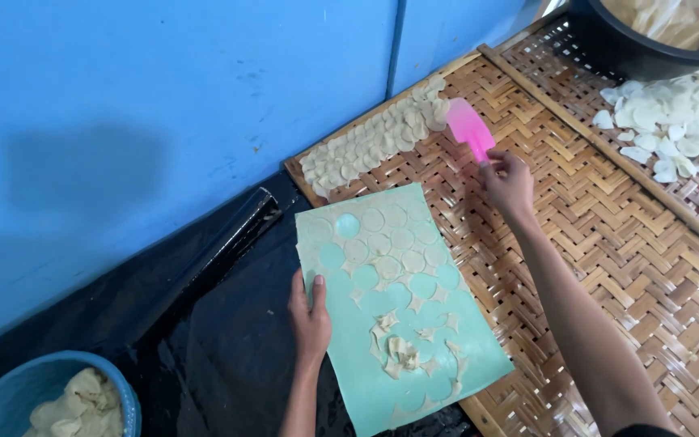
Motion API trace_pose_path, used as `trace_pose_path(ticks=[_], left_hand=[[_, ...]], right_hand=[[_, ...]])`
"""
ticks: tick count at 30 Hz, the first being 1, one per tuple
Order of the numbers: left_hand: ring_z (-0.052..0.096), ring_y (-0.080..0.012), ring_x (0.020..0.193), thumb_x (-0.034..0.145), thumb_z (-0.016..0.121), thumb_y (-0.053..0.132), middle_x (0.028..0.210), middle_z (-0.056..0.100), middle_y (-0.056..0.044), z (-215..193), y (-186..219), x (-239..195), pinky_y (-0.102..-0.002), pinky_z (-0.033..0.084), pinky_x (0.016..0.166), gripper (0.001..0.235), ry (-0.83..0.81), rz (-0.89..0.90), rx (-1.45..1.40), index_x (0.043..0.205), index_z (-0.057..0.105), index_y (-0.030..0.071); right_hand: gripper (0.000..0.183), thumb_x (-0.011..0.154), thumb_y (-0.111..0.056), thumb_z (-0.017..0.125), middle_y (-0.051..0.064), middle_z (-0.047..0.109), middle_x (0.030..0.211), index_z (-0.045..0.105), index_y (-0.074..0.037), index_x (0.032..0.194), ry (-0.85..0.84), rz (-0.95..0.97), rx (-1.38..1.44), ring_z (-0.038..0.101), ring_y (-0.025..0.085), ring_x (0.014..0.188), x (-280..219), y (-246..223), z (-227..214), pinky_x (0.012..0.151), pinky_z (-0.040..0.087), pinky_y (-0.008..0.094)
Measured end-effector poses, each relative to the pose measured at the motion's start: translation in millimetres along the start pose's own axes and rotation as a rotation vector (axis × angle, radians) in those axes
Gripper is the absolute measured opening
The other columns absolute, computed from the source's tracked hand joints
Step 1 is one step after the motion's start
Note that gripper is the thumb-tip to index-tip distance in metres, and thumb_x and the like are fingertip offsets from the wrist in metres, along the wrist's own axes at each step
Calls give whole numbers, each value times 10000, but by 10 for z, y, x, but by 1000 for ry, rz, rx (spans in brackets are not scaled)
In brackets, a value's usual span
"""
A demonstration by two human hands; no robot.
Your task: The person uses a pink spatula to scrape circular dough pieces from a light green silicone mat onto a woven bamboo tray. After clearing the mat, the person gathers the remaining dough scraps and uses a black rolling pin to flatten them into a single piece on the mat.
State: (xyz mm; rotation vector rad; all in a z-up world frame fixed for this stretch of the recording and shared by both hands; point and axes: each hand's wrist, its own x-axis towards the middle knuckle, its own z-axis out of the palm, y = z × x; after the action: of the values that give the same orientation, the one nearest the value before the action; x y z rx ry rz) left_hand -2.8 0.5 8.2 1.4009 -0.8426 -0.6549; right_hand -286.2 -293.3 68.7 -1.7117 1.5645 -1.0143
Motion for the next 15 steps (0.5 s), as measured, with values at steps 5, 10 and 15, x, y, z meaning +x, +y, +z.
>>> trace_pose_path(ticks=[5,10,15], left_hand=[[700,-282,1111,1051,489,283,1255,682,-213,12,5,-9,-381,565,886,506,7,0,1,1447,495,-32],[705,-269,1102,1050,482,281,1239,688,-209,6,-43,8,-375,571,900,511,-17,8,-23,1455,479,-31],[709,-269,1083,1048,489,278,1224,696,-211,-6,-22,4,-378,571,885,521,-28,-5,-28,1465,469,-34]], right_hand=[[312,998,-136,650,133,748,994,656,-1,1279,49,15,-28,737,162,691,627,-2,120,612,610,301],[314,986,-163,681,129,764,934,681,-1,1256,33,56,-73,740,159,705,948,-72,195,634,598,318],[309,952,-190,728,126,767,945,736,-13,1205,67,46,-190,752,189,734,1108,107,237,699,605,342]])
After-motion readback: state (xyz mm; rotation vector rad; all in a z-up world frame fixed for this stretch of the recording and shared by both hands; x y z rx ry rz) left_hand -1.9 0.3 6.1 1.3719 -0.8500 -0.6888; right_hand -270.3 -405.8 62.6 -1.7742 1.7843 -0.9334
